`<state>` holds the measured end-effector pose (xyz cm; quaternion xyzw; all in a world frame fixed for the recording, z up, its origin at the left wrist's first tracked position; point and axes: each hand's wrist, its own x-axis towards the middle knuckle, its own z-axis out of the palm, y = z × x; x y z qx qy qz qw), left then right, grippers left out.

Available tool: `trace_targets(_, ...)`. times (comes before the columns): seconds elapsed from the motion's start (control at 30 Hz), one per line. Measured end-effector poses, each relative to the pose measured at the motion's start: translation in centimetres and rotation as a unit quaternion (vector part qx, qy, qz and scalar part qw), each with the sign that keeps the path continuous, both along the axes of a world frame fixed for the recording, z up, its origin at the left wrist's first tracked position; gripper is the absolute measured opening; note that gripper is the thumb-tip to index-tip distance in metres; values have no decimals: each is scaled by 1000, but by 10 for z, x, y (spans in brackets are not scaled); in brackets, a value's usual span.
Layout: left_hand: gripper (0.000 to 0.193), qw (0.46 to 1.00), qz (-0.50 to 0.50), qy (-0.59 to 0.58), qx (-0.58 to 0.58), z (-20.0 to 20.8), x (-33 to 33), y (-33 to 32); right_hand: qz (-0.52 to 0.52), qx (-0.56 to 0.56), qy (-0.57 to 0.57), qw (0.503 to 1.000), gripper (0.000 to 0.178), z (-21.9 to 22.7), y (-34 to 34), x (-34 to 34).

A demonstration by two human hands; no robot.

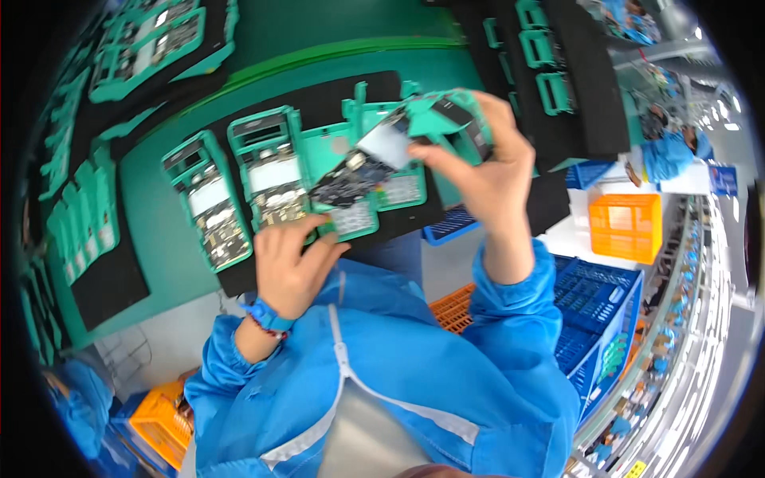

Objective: The person moves a tray of green device shells forward, picks up a circuit board, and fits it into a shell by hand. They repeat this process for the other shells on the tray before moving the completed tray aside and pulling a new one forward.

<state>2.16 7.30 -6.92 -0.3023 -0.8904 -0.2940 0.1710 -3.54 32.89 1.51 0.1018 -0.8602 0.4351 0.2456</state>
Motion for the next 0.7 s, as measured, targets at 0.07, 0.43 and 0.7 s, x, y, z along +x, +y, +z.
trace_targets(0.07, 25, 999, -14, 37, 6, -8, 3, -2, 49, 86, 22, 995, 38, 5, -1, -10)
trace_targets(0.43, 24, 997, -7, 67, 27, -20, 8, -2, 203, 326, -24, 923, 48, 21, -30, -55)
trace_targets(0.7, 44, 992, -67, 11, -109, -8, 0, -2, 156, 320, 0, 934, 55, -26, -46, -68)
